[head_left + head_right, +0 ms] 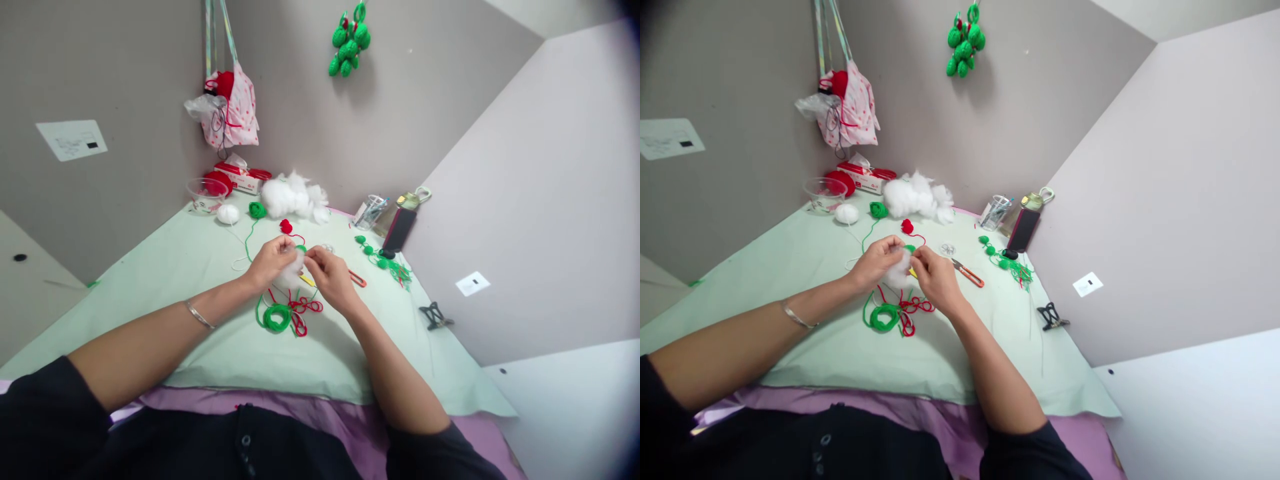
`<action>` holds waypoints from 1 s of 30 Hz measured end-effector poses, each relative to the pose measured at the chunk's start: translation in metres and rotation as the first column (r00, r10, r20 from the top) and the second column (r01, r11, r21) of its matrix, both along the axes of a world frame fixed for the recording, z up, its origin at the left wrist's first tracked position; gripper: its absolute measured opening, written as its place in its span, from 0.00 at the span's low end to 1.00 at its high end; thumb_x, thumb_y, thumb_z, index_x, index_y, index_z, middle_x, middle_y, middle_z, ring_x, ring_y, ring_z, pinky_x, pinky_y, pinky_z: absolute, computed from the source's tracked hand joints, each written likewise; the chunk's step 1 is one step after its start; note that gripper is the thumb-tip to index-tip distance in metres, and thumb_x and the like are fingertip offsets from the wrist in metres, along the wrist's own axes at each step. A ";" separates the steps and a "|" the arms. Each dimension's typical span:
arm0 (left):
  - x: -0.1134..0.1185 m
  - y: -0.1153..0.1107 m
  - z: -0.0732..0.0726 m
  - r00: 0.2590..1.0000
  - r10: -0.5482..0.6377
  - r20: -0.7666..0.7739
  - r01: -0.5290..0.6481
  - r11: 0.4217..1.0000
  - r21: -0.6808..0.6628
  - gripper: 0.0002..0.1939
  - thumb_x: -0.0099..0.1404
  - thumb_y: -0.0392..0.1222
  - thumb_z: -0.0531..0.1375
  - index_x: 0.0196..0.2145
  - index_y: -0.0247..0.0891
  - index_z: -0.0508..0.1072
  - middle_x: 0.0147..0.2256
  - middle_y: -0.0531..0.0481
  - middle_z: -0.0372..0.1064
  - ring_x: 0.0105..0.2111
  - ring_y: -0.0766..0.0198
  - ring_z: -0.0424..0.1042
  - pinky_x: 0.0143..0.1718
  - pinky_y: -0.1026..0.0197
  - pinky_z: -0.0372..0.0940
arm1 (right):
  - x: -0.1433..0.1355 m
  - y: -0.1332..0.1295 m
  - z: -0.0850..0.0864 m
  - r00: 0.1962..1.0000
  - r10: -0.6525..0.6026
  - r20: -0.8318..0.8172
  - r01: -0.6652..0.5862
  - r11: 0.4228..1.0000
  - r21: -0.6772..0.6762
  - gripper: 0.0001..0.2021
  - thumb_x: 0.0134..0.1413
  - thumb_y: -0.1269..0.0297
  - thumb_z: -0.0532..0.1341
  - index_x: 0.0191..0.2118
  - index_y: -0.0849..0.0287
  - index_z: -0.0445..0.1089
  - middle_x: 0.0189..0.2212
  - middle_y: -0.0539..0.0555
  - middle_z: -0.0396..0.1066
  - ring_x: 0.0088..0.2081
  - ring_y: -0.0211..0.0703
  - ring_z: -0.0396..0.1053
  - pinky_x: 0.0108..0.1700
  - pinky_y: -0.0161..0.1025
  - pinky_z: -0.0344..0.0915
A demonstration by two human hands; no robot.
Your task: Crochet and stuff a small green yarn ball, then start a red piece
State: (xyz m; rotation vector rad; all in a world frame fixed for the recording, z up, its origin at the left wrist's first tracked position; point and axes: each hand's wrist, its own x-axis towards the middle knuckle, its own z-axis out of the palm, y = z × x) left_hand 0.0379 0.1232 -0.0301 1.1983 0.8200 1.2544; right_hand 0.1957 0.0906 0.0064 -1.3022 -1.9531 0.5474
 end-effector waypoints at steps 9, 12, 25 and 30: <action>0.002 -0.002 0.003 0.984 0.147 -0.105 -0.139 0.987 0.076 0.07 0.55 0.33 0.58 0.30 0.41 0.62 0.23 0.60 0.61 0.21 0.68 0.66 0.24 0.65 0.60 | 0.005 0.004 0.005 0.968 0.099 -0.229 -0.092 0.995 0.039 0.12 0.57 0.57 0.64 0.27 0.55 0.69 0.39 0.55 0.73 0.42 0.45 0.69 0.41 0.39 0.63; 0.002 -0.004 0.004 0.972 0.200 -0.120 -0.188 0.976 0.111 0.07 0.53 0.32 0.59 0.28 0.40 0.63 0.25 0.59 0.60 0.26 0.67 0.64 0.28 0.65 0.60 | 0.006 0.004 0.007 0.871 0.179 -0.457 -0.221 0.975 -0.038 0.15 0.58 0.55 0.63 0.25 0.55 0.62 0.42 0.56 0.75 0.36 0.42 0.71 0.37 0.41 0.67; 0.003 -0.005 0.001 0.996 0.065 -0.053 -0.062 0.997 0.048 0.09 0.56 0.38 0.62 0.32 0.41 0.63 0.26 0.58 0.64 0.24 0.67 0.67 0.25 0.64 0.63 | 0.000 0.010 -0.007 0.997 -0.058 -0.047 0.055 0.997 -0.056 0.12 0.57 0.59 0.59 0.24 0.55 0.65 0.17 0.45 0.59 0.23 0.36 0.54 0.29 0.37 0.49; 0.004 -0.012 0.009 0.997 -0.074 0.018 0.073 0.997 0.024 0.12 0.61 0.47 0.64 0.32 0.39 0.65 0.28 0.56 0.67 0.26 0.66 0.70 0.27 0.64 0.67 | 0.006 0.014 -0.007 0.988 -0.144 -0.049 0.144 0.990 -0.004 0.12 0.53 0.60 0.61 0.22 0.55 0.61 0.17 0.44 0.55 0.23 0.36 0.51 0.29 0.37 0.47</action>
